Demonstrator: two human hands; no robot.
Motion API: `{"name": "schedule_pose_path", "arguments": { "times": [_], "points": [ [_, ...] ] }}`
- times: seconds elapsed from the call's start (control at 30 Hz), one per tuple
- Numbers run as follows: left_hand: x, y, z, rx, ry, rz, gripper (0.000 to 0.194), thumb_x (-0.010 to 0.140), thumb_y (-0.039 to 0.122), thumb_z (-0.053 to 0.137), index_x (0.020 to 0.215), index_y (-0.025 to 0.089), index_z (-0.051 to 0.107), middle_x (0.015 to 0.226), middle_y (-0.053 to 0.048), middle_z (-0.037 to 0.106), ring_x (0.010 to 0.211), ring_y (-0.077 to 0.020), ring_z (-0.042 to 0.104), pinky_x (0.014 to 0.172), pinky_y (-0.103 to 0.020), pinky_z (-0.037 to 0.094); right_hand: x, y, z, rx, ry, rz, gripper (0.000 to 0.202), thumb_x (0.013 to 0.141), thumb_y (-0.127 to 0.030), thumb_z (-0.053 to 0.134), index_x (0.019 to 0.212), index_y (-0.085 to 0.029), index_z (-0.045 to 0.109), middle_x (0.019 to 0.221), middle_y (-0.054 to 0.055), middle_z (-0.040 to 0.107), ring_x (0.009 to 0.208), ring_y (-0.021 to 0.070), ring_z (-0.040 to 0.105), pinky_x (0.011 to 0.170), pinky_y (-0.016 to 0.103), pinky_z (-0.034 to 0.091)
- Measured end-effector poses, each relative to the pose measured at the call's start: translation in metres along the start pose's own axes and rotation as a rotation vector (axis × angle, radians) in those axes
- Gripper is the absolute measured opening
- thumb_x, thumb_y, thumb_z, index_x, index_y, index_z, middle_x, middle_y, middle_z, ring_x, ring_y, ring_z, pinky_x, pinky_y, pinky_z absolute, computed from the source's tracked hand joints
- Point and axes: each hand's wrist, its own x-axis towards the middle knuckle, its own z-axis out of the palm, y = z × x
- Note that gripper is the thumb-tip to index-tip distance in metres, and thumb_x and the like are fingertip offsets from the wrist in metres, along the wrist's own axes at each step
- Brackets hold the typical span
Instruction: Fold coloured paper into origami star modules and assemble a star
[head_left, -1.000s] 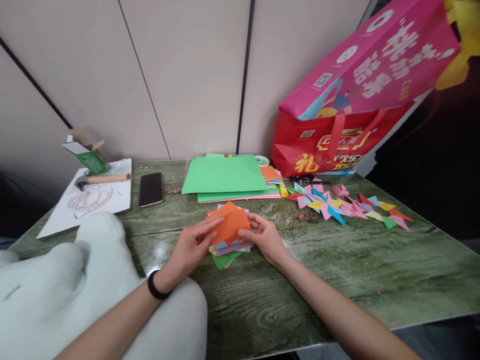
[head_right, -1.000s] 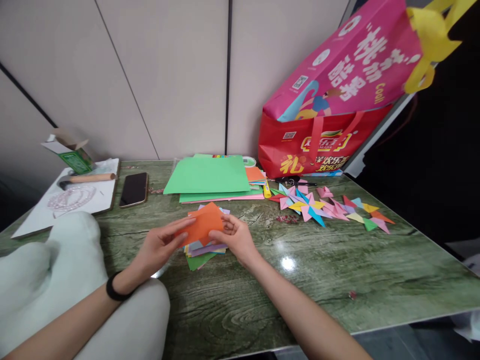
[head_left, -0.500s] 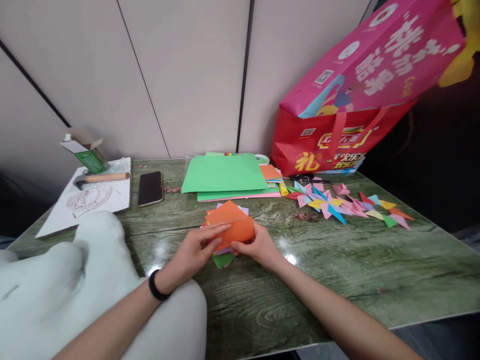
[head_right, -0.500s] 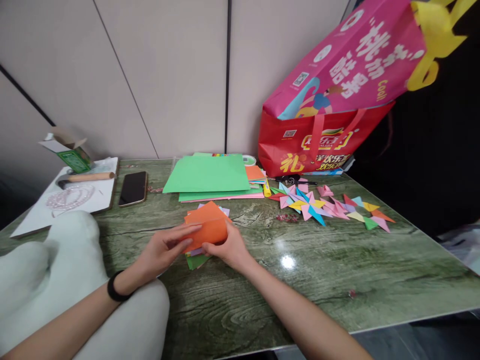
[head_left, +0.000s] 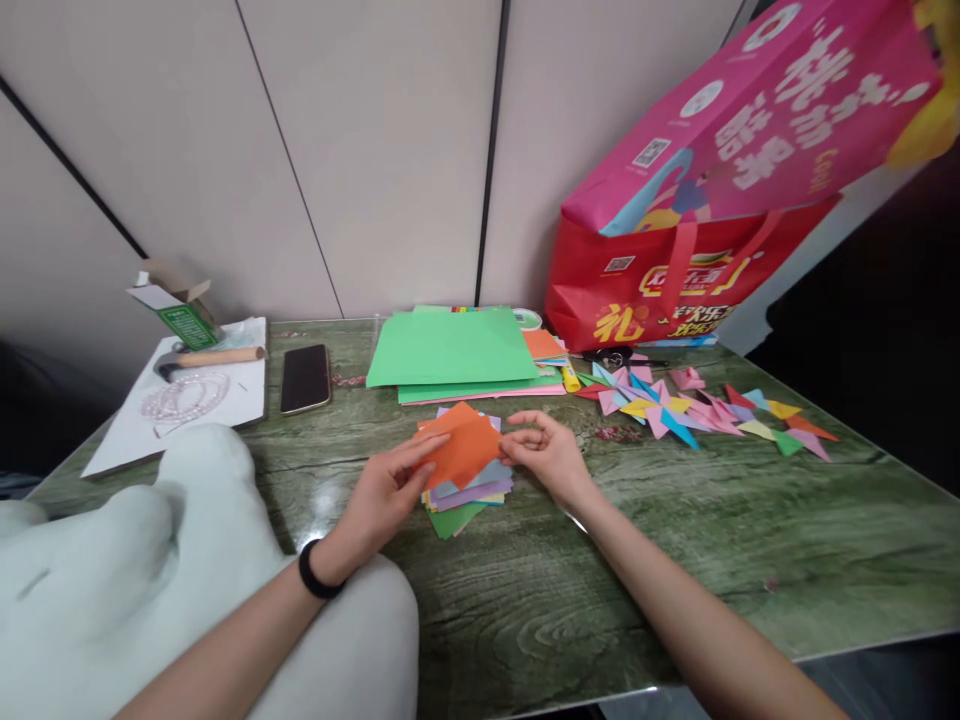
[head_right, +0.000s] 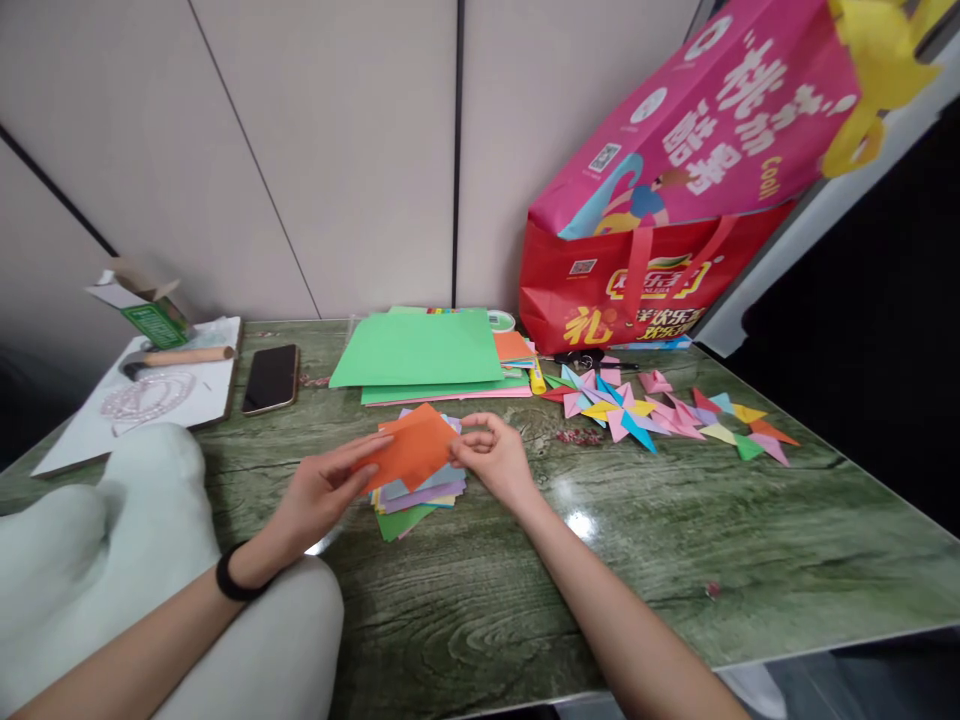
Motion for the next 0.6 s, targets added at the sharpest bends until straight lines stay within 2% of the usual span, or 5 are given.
{"name": "schedule_pose_path", "arguments": {
  "times": [0.07, 0.2, 0.37, 0.53, 0.6],
  "points": [
    [0.0, -0.001, -0.001, -0.028, 0.007, -0.012, 0.033, 0.079, 0.015, 0.05, 0.108, 0.018, 0.064, 0.117, -0.006, 0.061, 0.113, -0.0204, 0.053, 0.099, -0.039, 0.039, 0.0, -0.002, -0.001, 0.052, 0.009, -0.067, 0.032, 0.06, -0.031, 0.073, 0.081, -0.02, 0.052, 0.071, 0.0, 0.067, 0.067, 0.0167, 0.065, 0.064, 0.031, 0.052],
    [0.001, -0.004, -0.001, -0.063, -0.048, -0.047, 0.032, 0.077, 0.017, 0.052, 0.106, 0.019, 0.065, 0.114, -0.006, 0.063, 0.109, -0.0219, 0.055, 0.096, -0.039, 0.041, -0.006, -0.006, 0.004, -0.014, -0.178, -0.154, 0.015, 0.066, -0.028, 0.07, 0.072, -0.019, 0.06, 0.095, 0.004, 0.065, 0.093, 0.0177, 0.06, 0.077, 0.029, 0.047],
    [0.001, -0.004, 0.002, -0.109, -0.158, -0.112, 0.031, 0.075, 0.02, 0.054, 0.103, 0.018, 0.067, 0.112, -0.008, 0.065, 0.104, -0.0237, 0.058, 0.093, -0.038, 0.042, -0.015, 0.0, 0.012, -0.214, -0.352, -0.103, 0.019, 0.066, -0.027, 0.069, 0.084, -0.02, 0.067, 0.078, 0.001, 0.066, 0.069, 0.0146, 0.06, 0.063, 0.026, 0.047],
    [0.001, -0.002, 0.009, -0.46, -0.051, -0.239, 0.068, 0.071, 0.024, 0.062, 0.133, 0.019, 0.035, 0.111, -0.011, 0.063, 0.09, -0.0216, 0.063, 0.08, -0.037, 0.05, -0.017, 0.008, 0.018, -0.169, -0.236, -0.159, 0.022, 0.066, -0.026, 0.069, 0.087, -0.021, 0.067, 0.093, 0.004, 0.067, 0.084, 0.019, 0.062, 0.069, 0.029, 0.051],
    [0.001, -0.002, 0.011, -0.526, -0.03, -0.285, 0.081, 0.064, 0.022, 0.069, 0.134, 0.019, 0.028, 0.105, -0.011, 0.065, 0.087, -0.0215, 0.063, 0.076, -0.035, 0.052, -0.019, 0.008, 0.022, -0.164, -0.184, -0.183, 0.022, 0.066, -0.025, 0.069, 0.088, -0.021, 0.068, 0.093, 0.004, 0.068, 0.087, 0.0197, 0.062, 0.071, 0.03, 0.051]
  ]
}}
